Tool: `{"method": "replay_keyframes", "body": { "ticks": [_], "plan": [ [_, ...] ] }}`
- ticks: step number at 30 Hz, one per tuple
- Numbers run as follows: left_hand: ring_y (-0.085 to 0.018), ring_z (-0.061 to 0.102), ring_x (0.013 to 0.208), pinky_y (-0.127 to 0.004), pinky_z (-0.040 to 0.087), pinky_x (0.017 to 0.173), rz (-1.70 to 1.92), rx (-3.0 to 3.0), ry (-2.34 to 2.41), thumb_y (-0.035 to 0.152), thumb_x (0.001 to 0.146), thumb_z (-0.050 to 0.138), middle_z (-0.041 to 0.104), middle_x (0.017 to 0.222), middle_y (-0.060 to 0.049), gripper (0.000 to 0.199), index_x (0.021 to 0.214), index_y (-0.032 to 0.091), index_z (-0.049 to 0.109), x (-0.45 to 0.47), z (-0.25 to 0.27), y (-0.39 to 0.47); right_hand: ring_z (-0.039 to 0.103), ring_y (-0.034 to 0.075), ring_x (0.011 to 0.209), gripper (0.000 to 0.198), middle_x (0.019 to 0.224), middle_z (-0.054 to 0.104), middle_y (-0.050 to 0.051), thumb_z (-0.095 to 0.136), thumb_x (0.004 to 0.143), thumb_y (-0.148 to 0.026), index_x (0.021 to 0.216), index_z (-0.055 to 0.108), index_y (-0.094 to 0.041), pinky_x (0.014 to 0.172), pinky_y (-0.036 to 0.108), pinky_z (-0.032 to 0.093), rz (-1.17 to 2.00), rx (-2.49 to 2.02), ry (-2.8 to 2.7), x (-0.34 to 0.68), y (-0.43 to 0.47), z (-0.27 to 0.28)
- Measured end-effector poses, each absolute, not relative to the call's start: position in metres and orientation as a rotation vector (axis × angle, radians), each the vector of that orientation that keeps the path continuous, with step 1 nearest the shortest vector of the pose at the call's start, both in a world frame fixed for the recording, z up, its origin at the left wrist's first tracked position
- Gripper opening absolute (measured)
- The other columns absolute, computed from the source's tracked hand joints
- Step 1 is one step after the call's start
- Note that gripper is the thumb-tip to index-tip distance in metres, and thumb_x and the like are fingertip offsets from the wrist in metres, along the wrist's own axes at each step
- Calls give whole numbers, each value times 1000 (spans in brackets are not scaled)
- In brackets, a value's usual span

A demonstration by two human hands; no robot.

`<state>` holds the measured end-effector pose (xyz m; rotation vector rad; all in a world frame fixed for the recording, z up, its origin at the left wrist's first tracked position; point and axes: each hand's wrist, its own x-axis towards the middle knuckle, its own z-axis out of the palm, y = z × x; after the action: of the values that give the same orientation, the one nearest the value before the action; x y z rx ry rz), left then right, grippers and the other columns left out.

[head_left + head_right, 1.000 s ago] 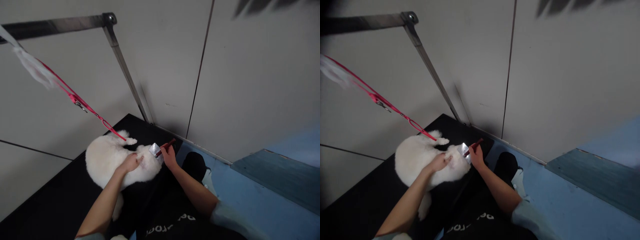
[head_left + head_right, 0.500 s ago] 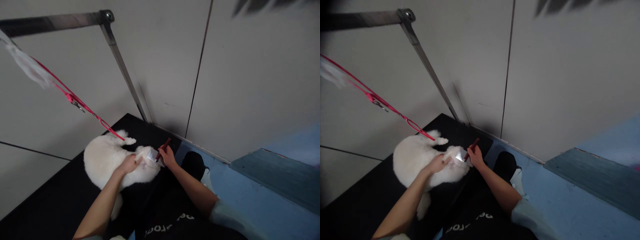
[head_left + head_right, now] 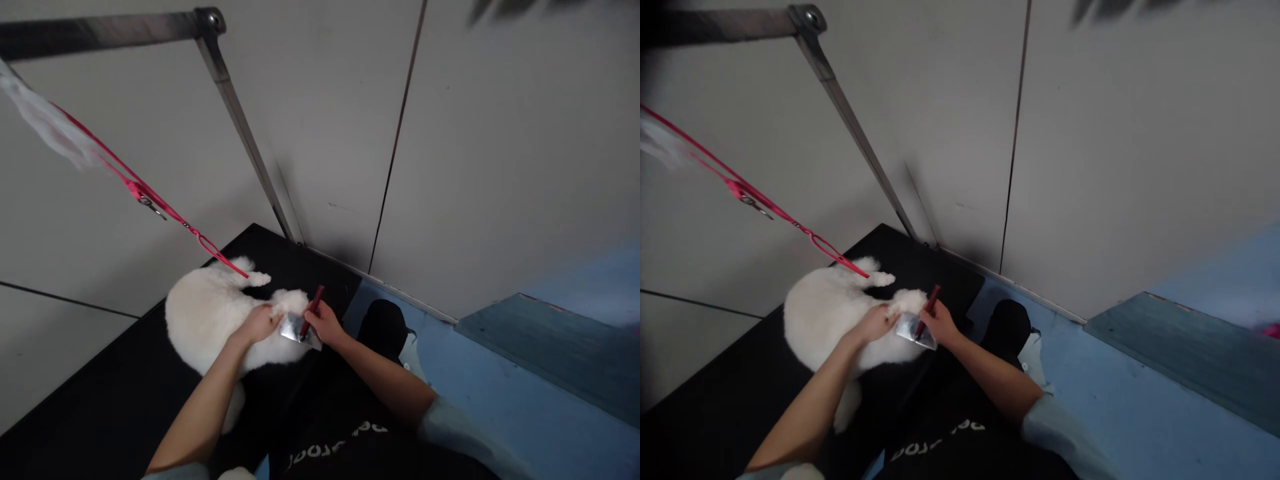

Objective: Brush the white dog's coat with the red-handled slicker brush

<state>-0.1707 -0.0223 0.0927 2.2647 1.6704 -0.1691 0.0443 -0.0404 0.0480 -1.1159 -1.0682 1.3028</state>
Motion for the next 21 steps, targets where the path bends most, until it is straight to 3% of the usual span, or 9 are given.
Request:
{"method": "replay_keyframes", "body": {
  "ticks": [4,9,13,17,21],
  "plan": [
    [-26,63,83,-35,44,81,-189,2263,1715,46,94,34,67,85,-15,48,76,14,65,-169,94,-21,57,17,70,15,75,59,0,56,78,-34,88,52,-22,69,31,47,1083,-1189,-931,47,-45,49],
    [-25,62,82,-33,43,78,-200,2259,1712,47,93,37,68,85,-13,44,79,16,65,-169,96,-22,55,16,63,18,69,57,-2,60,73,-36,80,52,-22,64,30,46,1313,-1094,-1087,46,-48,41],
    [-25,61,84,-33,43,80,-165,2221,1699,48,93,38,68,86,-12,44,77,17,64,-170,98,-23,56,16,70,18,77,59,0,58,76,-37,86,52,-22,69,31,47,1057,-1171,-924,49,-45,41],
    [-25,61,85,-32,43,80,-162,2204,1711,50,92,41,66,84,-10,41,76,20,63,-171,99,-26,55,15,64,17,70,59,-2,61,74,-35,80,52,-22,63,29,47,1298,-1058,-1115,48,-45,43],
    [-24,61,82,-33,43,79,-127,2161,1702,51,92,38,65,83,-10,45,76,17,62,-171,102,-31,56,17,70,16,76,58,0,56,77,-36,85,52,-22,69,31,47,1068,-1169,-926,49,-41,44]
  ]
}}
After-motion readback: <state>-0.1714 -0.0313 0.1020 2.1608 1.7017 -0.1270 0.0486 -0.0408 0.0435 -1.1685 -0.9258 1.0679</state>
